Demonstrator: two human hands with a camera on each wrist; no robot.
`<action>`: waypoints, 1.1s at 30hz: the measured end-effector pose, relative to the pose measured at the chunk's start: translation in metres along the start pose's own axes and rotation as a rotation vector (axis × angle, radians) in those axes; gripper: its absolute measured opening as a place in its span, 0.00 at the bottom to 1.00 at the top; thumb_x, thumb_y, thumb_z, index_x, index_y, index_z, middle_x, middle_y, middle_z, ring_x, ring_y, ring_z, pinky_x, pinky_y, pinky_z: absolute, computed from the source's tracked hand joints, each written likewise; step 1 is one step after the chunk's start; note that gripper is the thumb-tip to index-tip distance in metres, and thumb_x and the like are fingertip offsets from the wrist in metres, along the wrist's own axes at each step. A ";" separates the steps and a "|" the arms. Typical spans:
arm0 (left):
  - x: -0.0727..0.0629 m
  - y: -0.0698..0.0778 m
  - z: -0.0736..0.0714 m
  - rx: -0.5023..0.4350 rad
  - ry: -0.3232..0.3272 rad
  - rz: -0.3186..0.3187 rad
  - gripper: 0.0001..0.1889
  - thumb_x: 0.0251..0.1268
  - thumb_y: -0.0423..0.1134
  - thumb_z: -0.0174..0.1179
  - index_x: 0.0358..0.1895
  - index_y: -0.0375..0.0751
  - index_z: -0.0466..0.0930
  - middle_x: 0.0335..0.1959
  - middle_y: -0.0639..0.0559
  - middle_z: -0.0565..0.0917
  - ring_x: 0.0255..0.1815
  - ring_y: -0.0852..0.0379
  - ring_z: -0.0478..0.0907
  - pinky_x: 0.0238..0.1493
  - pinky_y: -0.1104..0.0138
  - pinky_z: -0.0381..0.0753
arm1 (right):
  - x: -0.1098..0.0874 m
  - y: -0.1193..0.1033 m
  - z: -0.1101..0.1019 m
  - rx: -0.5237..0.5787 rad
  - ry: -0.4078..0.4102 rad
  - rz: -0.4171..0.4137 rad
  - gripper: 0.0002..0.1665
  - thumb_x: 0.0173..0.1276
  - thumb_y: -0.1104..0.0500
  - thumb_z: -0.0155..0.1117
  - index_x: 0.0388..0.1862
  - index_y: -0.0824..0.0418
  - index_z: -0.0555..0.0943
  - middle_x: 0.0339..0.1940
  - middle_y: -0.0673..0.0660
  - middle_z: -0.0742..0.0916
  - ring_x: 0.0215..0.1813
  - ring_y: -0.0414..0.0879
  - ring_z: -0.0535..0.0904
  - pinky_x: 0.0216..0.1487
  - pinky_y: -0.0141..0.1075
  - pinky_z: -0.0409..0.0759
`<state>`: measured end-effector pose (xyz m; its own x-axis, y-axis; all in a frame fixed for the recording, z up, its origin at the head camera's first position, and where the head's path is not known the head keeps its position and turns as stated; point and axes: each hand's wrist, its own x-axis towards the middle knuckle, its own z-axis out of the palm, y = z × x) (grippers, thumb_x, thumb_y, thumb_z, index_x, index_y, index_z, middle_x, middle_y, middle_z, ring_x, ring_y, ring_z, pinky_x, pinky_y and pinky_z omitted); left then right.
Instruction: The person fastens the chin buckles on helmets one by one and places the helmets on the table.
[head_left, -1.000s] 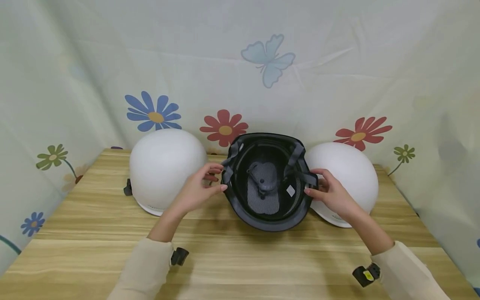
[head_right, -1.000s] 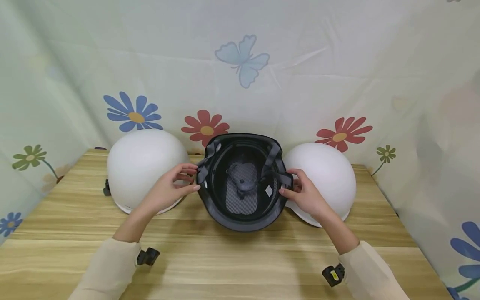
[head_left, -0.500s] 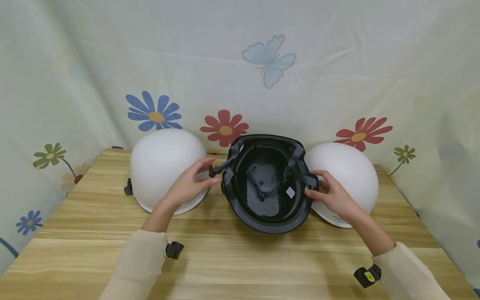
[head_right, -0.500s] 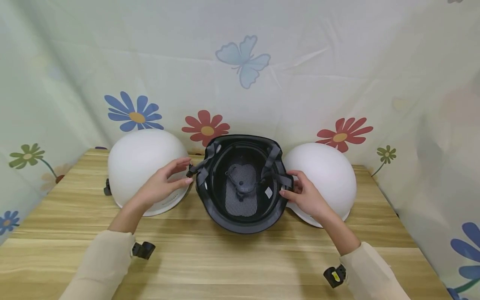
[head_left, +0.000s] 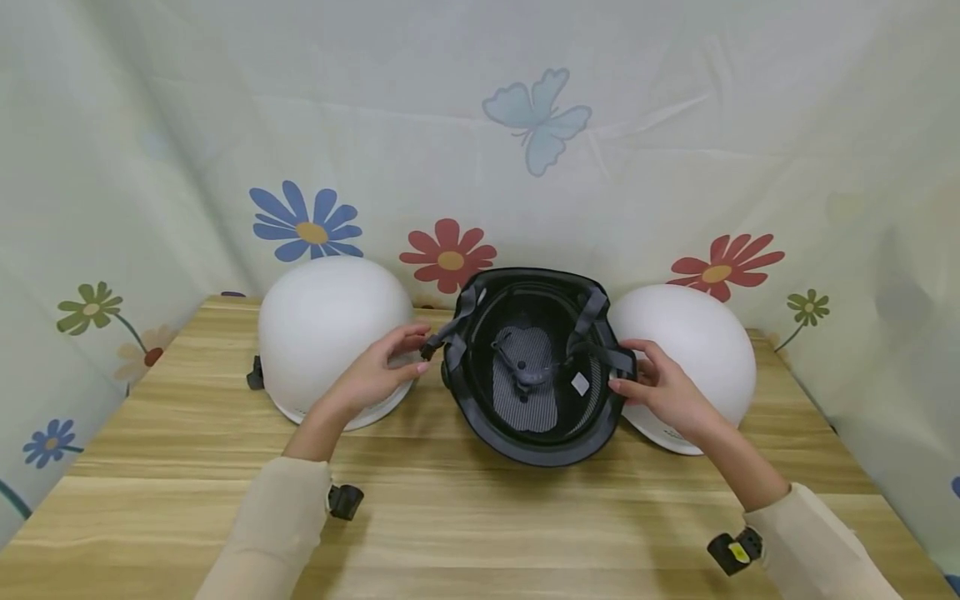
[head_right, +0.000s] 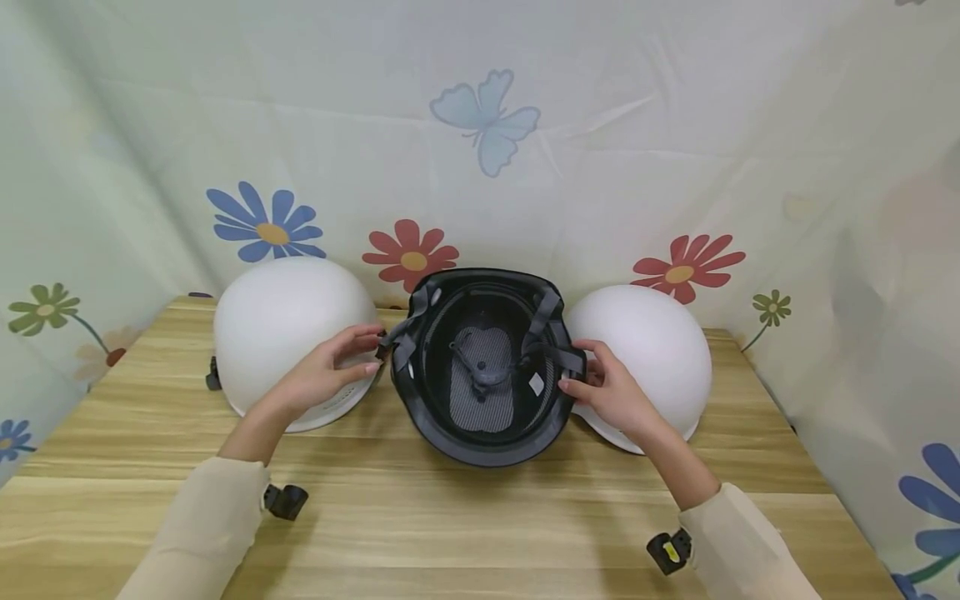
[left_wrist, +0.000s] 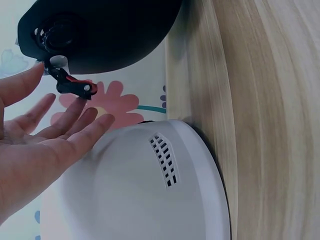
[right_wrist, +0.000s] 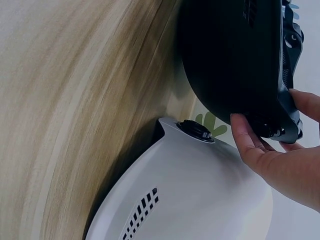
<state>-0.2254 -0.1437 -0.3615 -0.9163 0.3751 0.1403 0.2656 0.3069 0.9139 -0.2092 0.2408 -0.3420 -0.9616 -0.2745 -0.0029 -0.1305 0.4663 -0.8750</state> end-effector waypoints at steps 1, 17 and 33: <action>0.000 -0.001 0.000 -0.001 -0.004 0.004 0.27 0.65 0.30 0.53 0.66 0.35 0.57 0.62 0.34 0.65 0.65 0.40 0.59 0.60 0.50 0.61 | 0.000 0.000 0.000 -0.003 0.001 -0.001 0.35 0.64 0.62 0.60 0.66 0.64 0.56 0.44 0.69 0.78 0.37 0.51 0.77 0.40 0.36 0.78; 0.002 -0.007 0.002 -0.009 -0.010 -0.047 0.26 0.66 0.30 0.52 0.66 0.35 0.58 0.56 0.34 0.70 0.59 0.41 0.66 0.56 0.54 0.68 | 0.000 0.002 0.001 -0.007 -0.001 -0.013 0.34 0.64 0.63 0.60 0.65 0.65 0.57 0.41 0.67 0.78 0.37 0.51 0.77 0.39 0.36 0.78; -0.003 0.003 -0.005 -0.033 0.161 -0.027 0.15 0.64 0.30 0.55 0.52 0.29 0.69 0.48 0.35 0.75 0.41 0.45 0.77 0.42 0.65 0.77 | 0.000 0.002 0.001 -0.002 0.000 -0.016 0.35 0.64 0.63 0.60 0.65 0.65 0.56 0.43 0.68 0.78 0.38 0.51 0.77 0.40 0.36 0.78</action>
<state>-0.2236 -0.1480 -0.3568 -0.9598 0.2216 0.1723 0.2326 0.2847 0.9300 -0.2092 0.2404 -0.3443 -0.9594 -0.2820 0.0109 -0.1461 0.4634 -0.8740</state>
